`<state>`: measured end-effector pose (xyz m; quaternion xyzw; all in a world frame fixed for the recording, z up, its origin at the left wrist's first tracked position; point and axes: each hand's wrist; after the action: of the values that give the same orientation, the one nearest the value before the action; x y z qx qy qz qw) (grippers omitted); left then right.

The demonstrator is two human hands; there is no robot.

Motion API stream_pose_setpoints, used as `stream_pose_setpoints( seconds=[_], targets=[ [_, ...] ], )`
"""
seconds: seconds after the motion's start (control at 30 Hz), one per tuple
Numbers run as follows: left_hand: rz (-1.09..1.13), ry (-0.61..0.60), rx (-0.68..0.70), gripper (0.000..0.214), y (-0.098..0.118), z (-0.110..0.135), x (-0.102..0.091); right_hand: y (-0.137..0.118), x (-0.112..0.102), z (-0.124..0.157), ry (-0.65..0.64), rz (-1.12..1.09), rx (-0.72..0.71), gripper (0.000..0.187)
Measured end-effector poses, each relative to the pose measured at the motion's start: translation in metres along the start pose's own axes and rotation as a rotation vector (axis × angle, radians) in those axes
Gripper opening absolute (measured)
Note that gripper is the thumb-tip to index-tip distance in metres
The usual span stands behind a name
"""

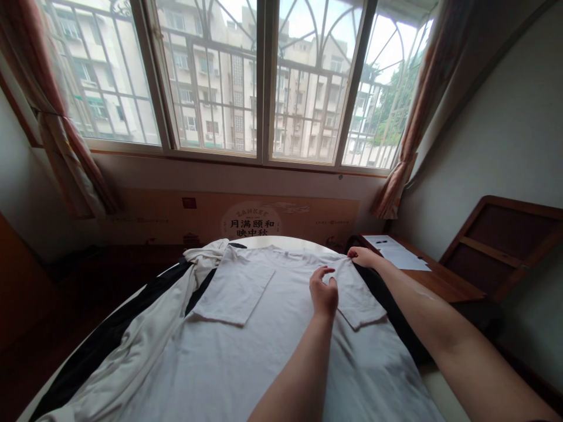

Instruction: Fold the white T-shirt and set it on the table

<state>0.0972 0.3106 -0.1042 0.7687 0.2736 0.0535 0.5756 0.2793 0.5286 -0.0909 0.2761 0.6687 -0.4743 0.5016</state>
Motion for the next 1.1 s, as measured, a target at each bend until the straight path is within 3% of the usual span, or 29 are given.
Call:
stream_pose_setpoints(
  seconds=[0.13, 0.47, 0.67, 0.8, 0.97, 1.1],
  targets=[
    [-0.014, -0.054, -0.043, 0.038, -0.001, -0.004, -0.002, 0.003, 0.002, 0.002, -0.002, -0.019, -0.02, 0.035],
    [-0.103, -0.199, 0.164, 0.047, -0.003, 0.006, 0.005, 0.004, 0.003, 0.008, -0.016, -0.027, -0.068, 0.032],
    [-0.274, -0.195, 0.335, 0.056, -0.007, 0.009, 0.008, 0.005, 0.007, 0.008, -0.014, -0.03, -0.075, 0.044],
    [-0.366, -0.179, 0.275, 0.051, -0.006, 0.011, 0.006, 0.004, 0.01, 0.009, -0.018, -0.036, -0.066, 0.049],
    [-0.54, -0.251, 0.169, 0.039, 0.001, 0.016, 0.003, -0.004, 0.001, 0.013, 0.098, -0.061, -0.052, 0.055],
    [-0.608, -0.354, 0.228, 0.043, 0.006, 0.019, 0.004, -0.019, -0.007, 0.021, 0.229, -0.132, -0.072, 0.056]
  ],
)
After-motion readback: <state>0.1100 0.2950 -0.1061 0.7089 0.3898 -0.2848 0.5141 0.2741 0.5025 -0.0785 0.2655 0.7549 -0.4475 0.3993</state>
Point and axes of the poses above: each hand's wrist, its own z-axis away from the middle knuckle, its own x-axis out of the palm, y = z × x, and after that the axes turned 2 degrees about -y, right-handed
